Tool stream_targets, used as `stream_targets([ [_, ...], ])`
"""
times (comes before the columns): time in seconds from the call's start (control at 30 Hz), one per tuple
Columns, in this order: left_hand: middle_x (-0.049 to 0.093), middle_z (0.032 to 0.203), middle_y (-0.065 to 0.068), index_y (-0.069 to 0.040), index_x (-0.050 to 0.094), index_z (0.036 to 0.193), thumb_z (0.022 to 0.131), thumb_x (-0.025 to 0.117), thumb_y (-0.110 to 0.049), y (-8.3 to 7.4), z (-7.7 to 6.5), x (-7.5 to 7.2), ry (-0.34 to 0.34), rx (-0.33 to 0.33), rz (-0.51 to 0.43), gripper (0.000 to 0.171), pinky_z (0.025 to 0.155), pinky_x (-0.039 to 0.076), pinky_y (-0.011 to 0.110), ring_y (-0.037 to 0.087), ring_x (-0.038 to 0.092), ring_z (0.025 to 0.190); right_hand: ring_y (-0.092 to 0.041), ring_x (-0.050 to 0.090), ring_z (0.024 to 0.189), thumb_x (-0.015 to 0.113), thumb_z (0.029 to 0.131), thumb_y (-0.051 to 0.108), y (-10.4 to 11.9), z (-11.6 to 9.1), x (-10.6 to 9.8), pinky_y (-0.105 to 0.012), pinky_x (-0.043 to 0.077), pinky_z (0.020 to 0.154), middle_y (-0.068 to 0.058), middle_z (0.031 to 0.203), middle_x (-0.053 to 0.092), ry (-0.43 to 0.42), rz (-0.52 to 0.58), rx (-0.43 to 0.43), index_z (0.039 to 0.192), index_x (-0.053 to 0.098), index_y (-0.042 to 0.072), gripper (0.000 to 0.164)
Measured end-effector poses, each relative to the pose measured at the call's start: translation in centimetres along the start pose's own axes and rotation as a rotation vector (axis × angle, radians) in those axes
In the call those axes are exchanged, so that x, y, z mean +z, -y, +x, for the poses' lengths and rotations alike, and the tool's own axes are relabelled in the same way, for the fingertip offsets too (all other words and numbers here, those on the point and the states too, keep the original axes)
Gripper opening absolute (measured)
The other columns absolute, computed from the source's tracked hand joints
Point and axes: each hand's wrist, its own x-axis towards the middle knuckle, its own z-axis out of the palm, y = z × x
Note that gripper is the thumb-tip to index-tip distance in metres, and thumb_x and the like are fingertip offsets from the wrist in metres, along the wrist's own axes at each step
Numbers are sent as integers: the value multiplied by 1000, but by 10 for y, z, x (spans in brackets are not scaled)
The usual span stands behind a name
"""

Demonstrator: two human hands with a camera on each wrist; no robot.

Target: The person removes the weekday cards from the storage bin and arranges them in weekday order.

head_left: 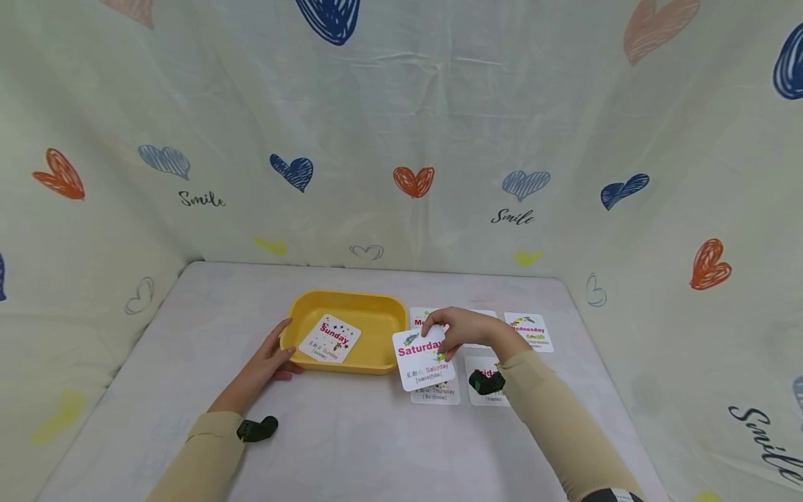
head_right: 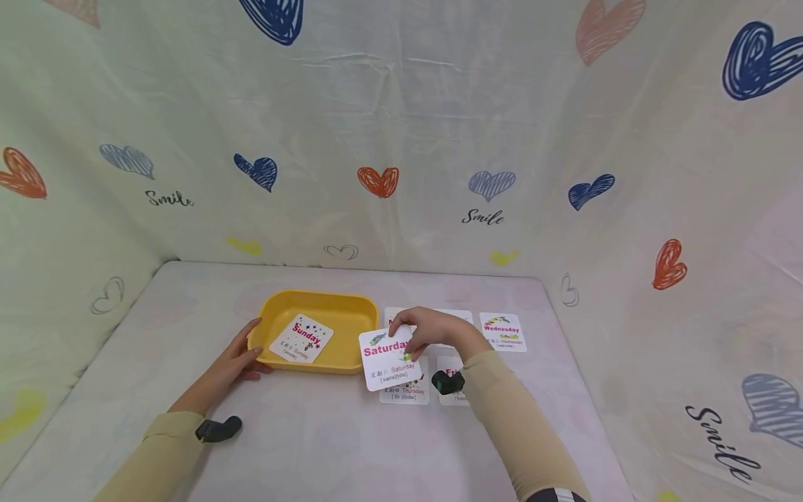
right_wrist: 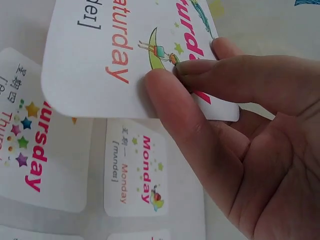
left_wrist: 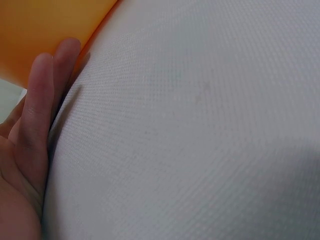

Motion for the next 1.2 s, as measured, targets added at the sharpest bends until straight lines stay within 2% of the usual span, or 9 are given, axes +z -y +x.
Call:
stream_targets([
  [0.3,31,151,15,-43,9,155,100,53,-33,1,0,0,-12,-2,14,71,76,53,30,26,67,90,-22,64,70,68,81,-10,-26,-27,-7,-32,56,62,-8,110,60,-83,-16,8,105,64,12,33],
  [0.63,34,149,15,-42,10,155,101,53,-33,0,-1,1,-15,3,15,71,77,53,30,26,67,90,-22,62,68,67,79,-10,-59,-57,-12,-35,52,62,-9,105,64,-141,-15,24,105,61,10,33],
  [0.87,33,150,15,-42,10,155,101,53,-32,0,-1,1,-21,1,15,70,76,53,30,26,67,90,-22,62,75,72,77,-6,-79,-77,-13,-35,53,64,-8,110,60,-220,-15,54,104,60,10,34],
  [1.2,36,147,16,-42,10,155,100,54,-33,1,0,1,-21,-2,16,71,77,53,30,26,67,89,-24,62,80,72,78,-5,-110,-102,-16,-36,54,65,-12,110,61,-294,81,25,103,61,6,29],
])
